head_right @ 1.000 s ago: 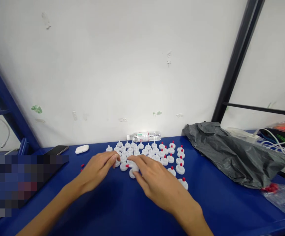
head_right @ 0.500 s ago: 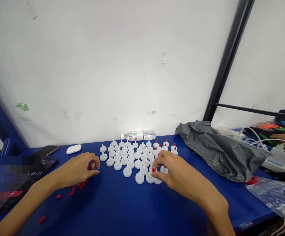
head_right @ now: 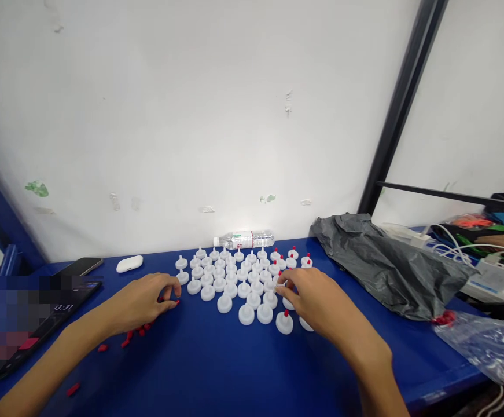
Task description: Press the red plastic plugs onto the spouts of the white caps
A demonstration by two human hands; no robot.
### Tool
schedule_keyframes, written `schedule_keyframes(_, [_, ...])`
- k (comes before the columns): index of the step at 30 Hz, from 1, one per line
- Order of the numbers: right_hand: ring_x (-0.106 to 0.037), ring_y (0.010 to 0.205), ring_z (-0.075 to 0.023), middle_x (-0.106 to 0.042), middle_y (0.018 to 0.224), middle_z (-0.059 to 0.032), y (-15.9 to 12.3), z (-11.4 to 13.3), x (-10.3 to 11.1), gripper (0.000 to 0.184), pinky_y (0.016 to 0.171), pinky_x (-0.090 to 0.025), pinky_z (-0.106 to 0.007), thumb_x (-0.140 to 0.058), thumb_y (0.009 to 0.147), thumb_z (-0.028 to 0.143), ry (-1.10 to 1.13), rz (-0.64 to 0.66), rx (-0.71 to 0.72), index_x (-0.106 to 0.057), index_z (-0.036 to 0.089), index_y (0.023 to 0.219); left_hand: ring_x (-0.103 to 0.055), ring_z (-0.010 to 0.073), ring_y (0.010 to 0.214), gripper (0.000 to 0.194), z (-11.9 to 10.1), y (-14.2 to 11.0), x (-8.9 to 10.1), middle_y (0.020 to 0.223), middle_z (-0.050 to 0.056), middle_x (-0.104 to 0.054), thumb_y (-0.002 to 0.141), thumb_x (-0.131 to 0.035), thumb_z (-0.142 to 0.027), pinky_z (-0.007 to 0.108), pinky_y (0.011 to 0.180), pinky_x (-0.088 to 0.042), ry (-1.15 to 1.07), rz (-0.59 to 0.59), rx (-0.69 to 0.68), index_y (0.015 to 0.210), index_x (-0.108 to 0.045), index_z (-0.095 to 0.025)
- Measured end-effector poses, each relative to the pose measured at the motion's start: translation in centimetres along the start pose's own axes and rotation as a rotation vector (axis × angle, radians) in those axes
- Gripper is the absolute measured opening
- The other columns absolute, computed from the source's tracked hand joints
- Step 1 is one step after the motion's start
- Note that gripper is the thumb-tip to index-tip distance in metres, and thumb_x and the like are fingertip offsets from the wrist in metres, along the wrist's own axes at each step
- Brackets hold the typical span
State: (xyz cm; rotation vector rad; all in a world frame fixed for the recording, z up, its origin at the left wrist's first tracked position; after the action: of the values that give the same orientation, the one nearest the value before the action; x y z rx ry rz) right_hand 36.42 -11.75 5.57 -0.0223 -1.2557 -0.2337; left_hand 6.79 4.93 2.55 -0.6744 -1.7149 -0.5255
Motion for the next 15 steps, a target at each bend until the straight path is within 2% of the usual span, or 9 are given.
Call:
schedule_keyframes(3, [-0.069,0.090,-0.0257,-0.076,0.097,-0.0068,1.3,-0.3,-1.6,0.022,0.071,-0.045,-0.030,-0.060,0.090,0.032,-0.027,0.041,-0.002,-0.076,0.022,0.102,-0.063,0.0241,0.088,0.017,-0.7,-0.1,-0.1,0.088,0.002,-0.069,0.085,-0.053,-0.026,0.030,0.069,-0.042,0.022,0.024,-0.004,0.090,-0.069,-0.027])
schedule_keyframes(6, [-0.069,0.082,-0.0227,-0.076,0.095,-0.0036,1.8,-0.1,-2.7,0.016,0.065,-0.042,-0.028,-0.063,0.086,0.025,-0.012,0.104,0.034,-0.074,0.024,0.098,-0.064,0.0238,0.086,0.016,-1.4,-0.3,0.1,0.090,0.002,-0.070,0.085,-0.052,-0.024,0.031,0.069,-0.042,0.031,-0.036,-0.032,0.089,-0.067,-0.025])
schedule_keyframes(11, [-0.067,0.082,-0.0217,-0.073,0.091,-0.0029,0.9,1.3,-1.5,0.015,0.067,-0.044,-0.028,-0.058,0.092,0.032,0.056,0.022,0.102,-0.070,0.024,0.088,-0.065,0.0226,0.086,0.016,-2.9,-0.4,0.7,0.094,0.003,-0.071,0.087,-0.050,-0.022,0.032,0.075,-0.043,-0.025,-0.223,-0.112,0.090,-0.065,-0.024])
schedule_keyframes(15, [-0.066,0.075,-0.0196,-0.069,0.088,-0.0024,0.3,2.6,-0.5,0.020,0.066,-0.045,-0.029,-0.044,0.100,0.035,0.191,-0.050,0.141,-0.060,0.024,0.096,-0.065,0.0205,0.083,0.022,-4.0,0.0,-0.1,0.095,0.003,-0.073,0.094,-0.047,-0.026,0.031,0.075,-0.045,-0.147,-0.253,-0.186,0.097,-0.068,-0.024])
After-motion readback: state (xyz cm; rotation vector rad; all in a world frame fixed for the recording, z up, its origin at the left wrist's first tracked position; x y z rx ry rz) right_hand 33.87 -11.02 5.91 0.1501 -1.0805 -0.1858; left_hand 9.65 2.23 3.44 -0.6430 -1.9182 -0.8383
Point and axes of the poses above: each hand's wrist, its own y-axis towards the middle knuckle, its own x-axis out of the back of the hand, z = x × y, the point moved 4 cm from there along y, towards the middle knuckle
